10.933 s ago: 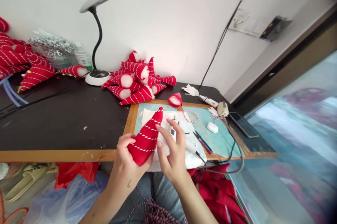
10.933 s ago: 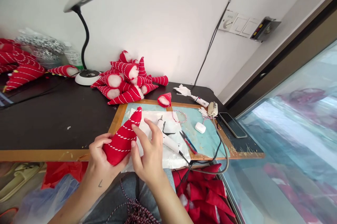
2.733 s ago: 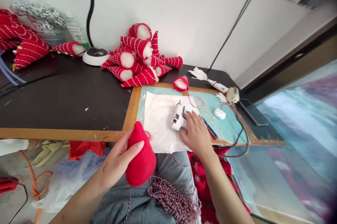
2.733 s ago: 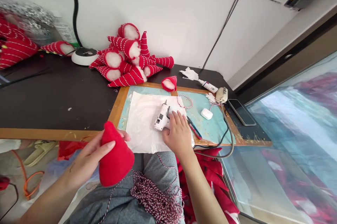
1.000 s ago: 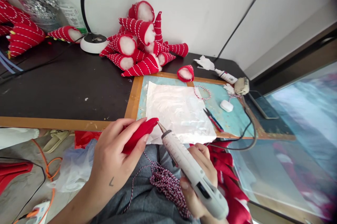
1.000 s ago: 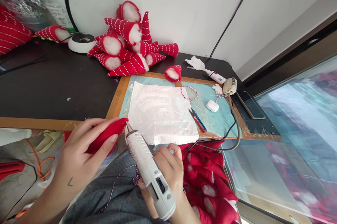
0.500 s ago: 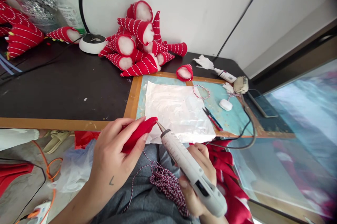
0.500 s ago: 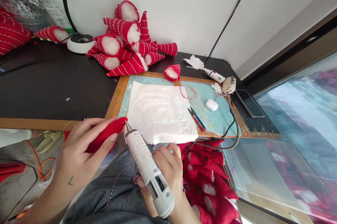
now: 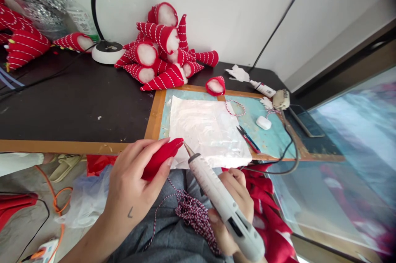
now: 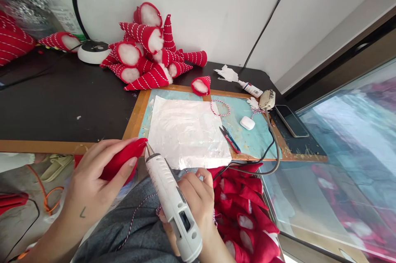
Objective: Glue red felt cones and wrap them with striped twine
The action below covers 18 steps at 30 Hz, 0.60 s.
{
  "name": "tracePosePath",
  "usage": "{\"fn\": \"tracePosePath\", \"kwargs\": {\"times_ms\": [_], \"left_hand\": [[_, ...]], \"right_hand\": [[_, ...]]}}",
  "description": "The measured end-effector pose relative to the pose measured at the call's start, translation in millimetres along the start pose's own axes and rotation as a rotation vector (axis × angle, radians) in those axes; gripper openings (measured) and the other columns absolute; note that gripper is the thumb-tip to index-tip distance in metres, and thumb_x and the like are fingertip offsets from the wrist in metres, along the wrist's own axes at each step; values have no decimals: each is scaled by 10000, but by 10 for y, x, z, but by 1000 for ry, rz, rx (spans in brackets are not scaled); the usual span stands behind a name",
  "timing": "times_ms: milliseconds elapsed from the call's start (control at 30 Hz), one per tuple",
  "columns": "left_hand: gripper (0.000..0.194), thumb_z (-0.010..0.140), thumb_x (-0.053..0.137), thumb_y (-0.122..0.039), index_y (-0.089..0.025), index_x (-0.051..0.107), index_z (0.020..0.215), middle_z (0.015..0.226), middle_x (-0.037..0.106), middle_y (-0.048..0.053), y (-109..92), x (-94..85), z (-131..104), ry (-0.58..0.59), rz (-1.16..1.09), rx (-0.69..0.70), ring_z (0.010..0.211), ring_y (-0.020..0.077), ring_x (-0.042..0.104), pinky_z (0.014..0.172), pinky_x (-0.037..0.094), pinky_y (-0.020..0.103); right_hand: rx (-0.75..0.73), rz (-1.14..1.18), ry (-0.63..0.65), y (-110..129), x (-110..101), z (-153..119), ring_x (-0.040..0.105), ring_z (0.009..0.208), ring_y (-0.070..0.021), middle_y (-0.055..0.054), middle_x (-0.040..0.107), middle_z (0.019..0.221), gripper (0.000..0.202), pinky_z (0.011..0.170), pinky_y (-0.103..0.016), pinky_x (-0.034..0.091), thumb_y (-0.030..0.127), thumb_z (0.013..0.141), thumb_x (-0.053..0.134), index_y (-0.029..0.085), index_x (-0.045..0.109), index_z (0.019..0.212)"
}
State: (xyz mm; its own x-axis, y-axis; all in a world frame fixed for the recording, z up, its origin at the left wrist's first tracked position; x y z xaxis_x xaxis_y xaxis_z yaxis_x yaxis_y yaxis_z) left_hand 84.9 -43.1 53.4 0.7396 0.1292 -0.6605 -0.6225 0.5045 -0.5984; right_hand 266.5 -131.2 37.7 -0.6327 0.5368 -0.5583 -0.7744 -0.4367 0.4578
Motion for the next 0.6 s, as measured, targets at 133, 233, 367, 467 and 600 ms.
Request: {"fn": "tracePosePath", "kwargs": {"times_ms": [133, 233, 367, 467, 600], "left_hand": [[296, 1006, 619, -335, -250, 606, 1289, 1239, 695, 61, 59, 5, -23, -20, -12, -49, 1116, 260, 662, 968, 501, 405], [252, 996, 625, -389, -242, 619, 1200, 1166, 709, 63, 91, 10, -28, -33, -12, -89, 1038, 259, 680, 896, 521, 396], [190, 1004, 617, -395, -246, 635, 1122, 1086, 723, 36, 86, 30, -16, -4, -33, -75, 967, 236, 684, 865, 520, 381], [196, 1021, 600, -405, -256, 659, 1133, 1110, 742, 29, 111, 50, -18, 44, -99, -94, 996, 231, 695, 914, 531, 381], [328, 1023, 570, -518, -269, 706, 1189, 1202, 760, 48, 245, 125, -67, 140, -296, -265, 1087, 258, 710, 974, 564, 384]], "right_hand": [[-47, -20, 27, 46, 31, 11, 440, 583, -154, 36, 474, 645, 294, 745, -406, 383, 408, 1019, 422, 236, 458, 784], [-39, -16, 12, 32, 31, 46, 445, 589, -147, 40, 461, 649, 242, 728, -388, 364, 320, 991, 449, 232, 431, 766], [-11, -20, 28, -13, 8, 81, 485, 620, -166, 29, 466, 671, 230, 722, -400, 374, 294, 999, 432, 229, 440, 779], [41, 8, 19, -38, -42, 80, 522, 631, -208, 6, 493, 677, 309, 721, -448, 415, 385, 1060, 375, 242, 491, 812], [120, 118, -94, -30, -158, 67, 569, 651, -261, -37, 546, 681, 394, 652, -475, 460, 497, 1076, 340, 255, 586, 886]]}}
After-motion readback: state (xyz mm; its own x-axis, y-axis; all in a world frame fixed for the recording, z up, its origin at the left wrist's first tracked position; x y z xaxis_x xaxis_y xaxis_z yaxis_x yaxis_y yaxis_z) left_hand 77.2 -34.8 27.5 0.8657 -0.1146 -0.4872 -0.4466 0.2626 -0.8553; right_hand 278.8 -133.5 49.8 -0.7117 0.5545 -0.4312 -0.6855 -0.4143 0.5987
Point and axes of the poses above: each hand's wrist, its own z-axis towards the middle knuckle, its own x-axis out of the palm, y = z × x, the point moved 7 cm from there along z, towards the middle knuckle
